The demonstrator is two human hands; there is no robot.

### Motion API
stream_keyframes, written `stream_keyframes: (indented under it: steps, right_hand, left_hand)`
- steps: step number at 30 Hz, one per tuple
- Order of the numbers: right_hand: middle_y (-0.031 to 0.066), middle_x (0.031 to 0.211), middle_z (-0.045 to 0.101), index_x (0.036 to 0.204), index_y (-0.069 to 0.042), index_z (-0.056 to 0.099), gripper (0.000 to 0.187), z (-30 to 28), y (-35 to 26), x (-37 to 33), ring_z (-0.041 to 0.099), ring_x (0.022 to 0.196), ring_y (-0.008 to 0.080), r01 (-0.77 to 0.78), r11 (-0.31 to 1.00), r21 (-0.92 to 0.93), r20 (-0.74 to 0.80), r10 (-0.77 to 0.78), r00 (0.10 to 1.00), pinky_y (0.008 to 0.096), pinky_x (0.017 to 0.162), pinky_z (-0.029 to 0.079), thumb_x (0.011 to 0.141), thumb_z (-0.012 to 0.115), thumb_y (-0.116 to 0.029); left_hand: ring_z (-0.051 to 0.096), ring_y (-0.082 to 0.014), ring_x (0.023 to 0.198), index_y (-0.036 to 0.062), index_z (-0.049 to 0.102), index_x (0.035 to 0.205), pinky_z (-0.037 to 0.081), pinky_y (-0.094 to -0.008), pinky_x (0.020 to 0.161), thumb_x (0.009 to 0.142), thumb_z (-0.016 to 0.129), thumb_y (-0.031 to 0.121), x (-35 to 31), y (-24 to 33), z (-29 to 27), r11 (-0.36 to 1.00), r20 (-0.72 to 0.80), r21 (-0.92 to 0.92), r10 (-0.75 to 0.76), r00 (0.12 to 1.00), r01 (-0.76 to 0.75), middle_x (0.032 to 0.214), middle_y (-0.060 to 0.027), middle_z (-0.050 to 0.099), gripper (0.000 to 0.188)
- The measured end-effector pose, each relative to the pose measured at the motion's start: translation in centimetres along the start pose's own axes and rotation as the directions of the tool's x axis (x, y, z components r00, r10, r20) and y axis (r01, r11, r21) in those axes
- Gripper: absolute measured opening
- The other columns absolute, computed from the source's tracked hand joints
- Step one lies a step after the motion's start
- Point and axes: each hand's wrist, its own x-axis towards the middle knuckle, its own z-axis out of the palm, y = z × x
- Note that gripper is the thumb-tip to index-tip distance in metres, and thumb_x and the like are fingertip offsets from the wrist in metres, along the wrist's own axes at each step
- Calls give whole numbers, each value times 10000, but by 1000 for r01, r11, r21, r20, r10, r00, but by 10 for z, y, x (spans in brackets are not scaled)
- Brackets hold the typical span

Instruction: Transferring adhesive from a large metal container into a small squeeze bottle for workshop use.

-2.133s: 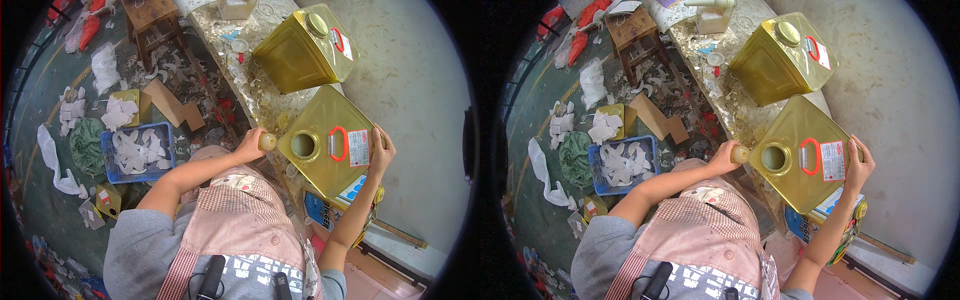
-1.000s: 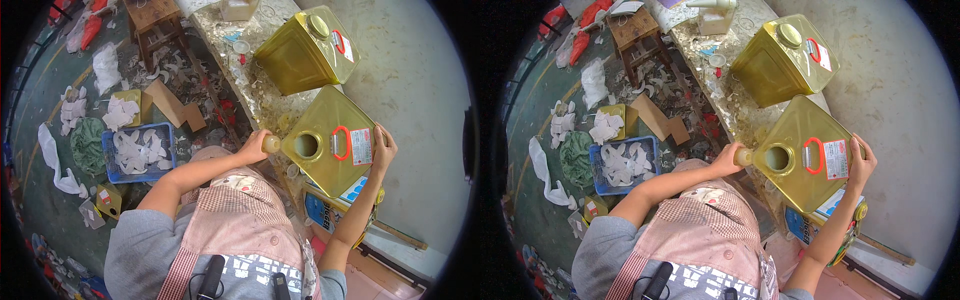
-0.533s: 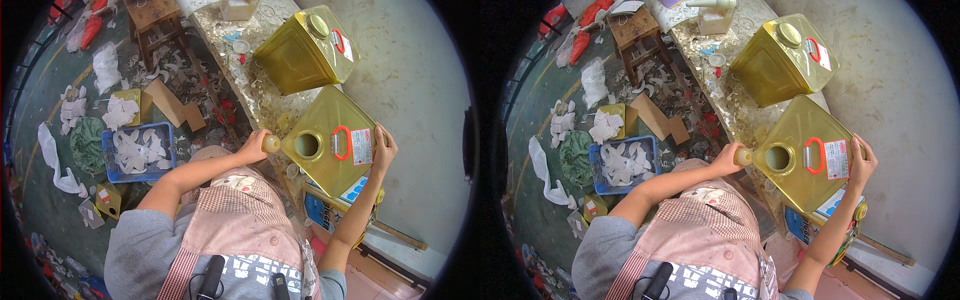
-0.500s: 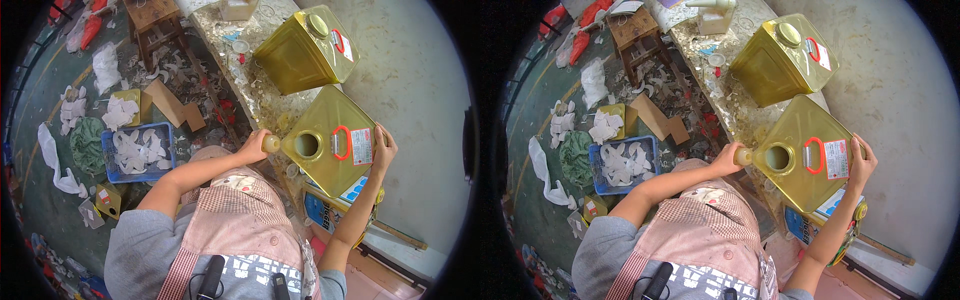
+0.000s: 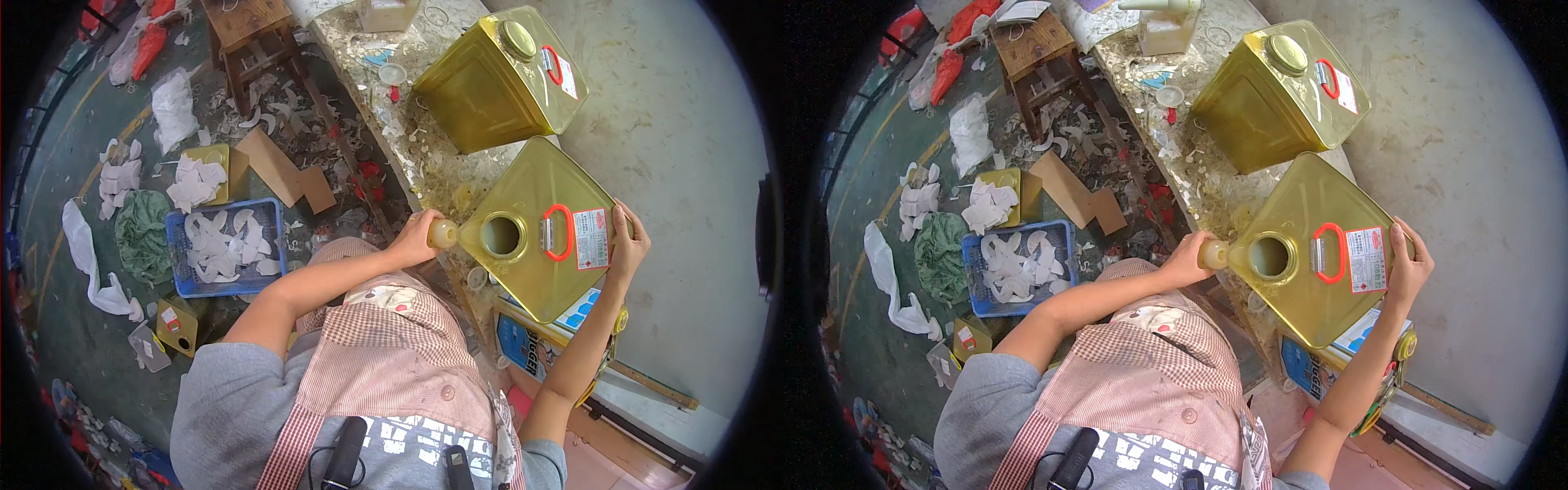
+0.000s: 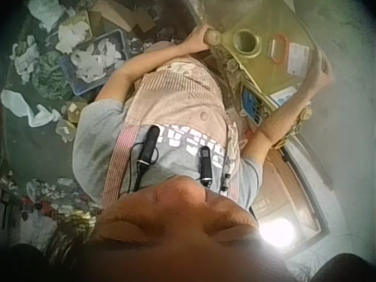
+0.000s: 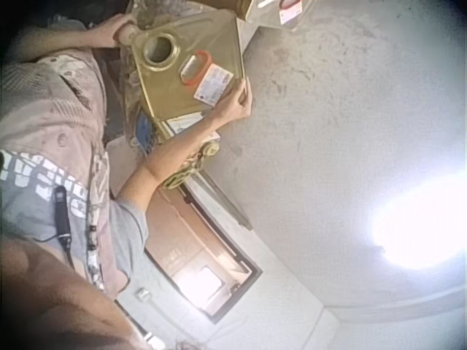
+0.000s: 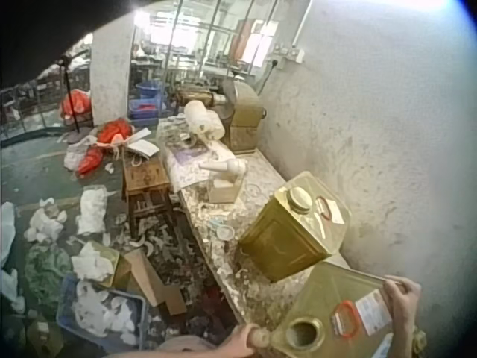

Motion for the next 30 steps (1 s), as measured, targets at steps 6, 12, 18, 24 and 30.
stream_keyframes:
  steps: [6, 12, 18, 24, 30]
  right_hand:
    - [68, 917, 711, 1035, 12, 735, 244, 1, 1, 0, 618, 826, 95, 7, 1000, 15, -3, -7, 1000, 224, 764, 485, 868, 735, -165]
    - [66, 914, 705, 1045, 15, 730, 252, 1, -1, 0, 618, 815, 93, 18, 1000, -5, 9, -18, 1000, 221, 750, 488, 874, 727, -171]
    - [63, 910, 704, 1045, 18, 728, 254, 2, -5, -2, 615, 809, 88, 19, 1000, -16, 16, -19, 1000, 219, 747, 486, 875, 727, -171]
    - [63, 913, 712, 1034, 5, 737, 235, 2, -3, -2, 615, 821, 90, 13, 1000, 8, 8, -13, 1000, 220, 761, 480, 869, 733, -163]
    - [58, 915, 712, 1038, -5, 739, 237, 2, -1, 0, 615, 826, 90, 19, 1000, -15, 3, -19, 1000, 220, 763, 479, 870, 735, -172]
  left_hand:
    - [486, -402, 1164, 72, 455, 1201, 405, -466, 986, 671, 775, 118, -2, 3, -2, 1000, 1, 7, -8, 1000, 8, 1196, -189, 542, 621]
    - [504, -399, 1131, 75, 451, 1207, 426, -465, 953, 680, 805, 152, -1, -7, 3, 998, -39, 31, 50, 998, -49, 1171, -185, 549, 640]
    - [498, -398, 1144, 73, 447, 1210, 422, -463, 962, 678, 806, 141, 0, -1, -1, 999, -21, 22, 30, 999, -30, 1181, -185, 544, 646]
    - [473, -386, 1189, 87, 444, 1212, 392, -454, 1007, 678, 782, 112, -1, 4, -4, 1000, -7, 5, -3, 1000, 3, 1216, -174, 535, 633]
    - [474, -388, 1185, 84, 445, 1212, 396, -452, 1003, 672, 781, 108, 1, -2, -2, 1000, -5, 10, -8, 1000, 8, 1211, -175, 536, 637]
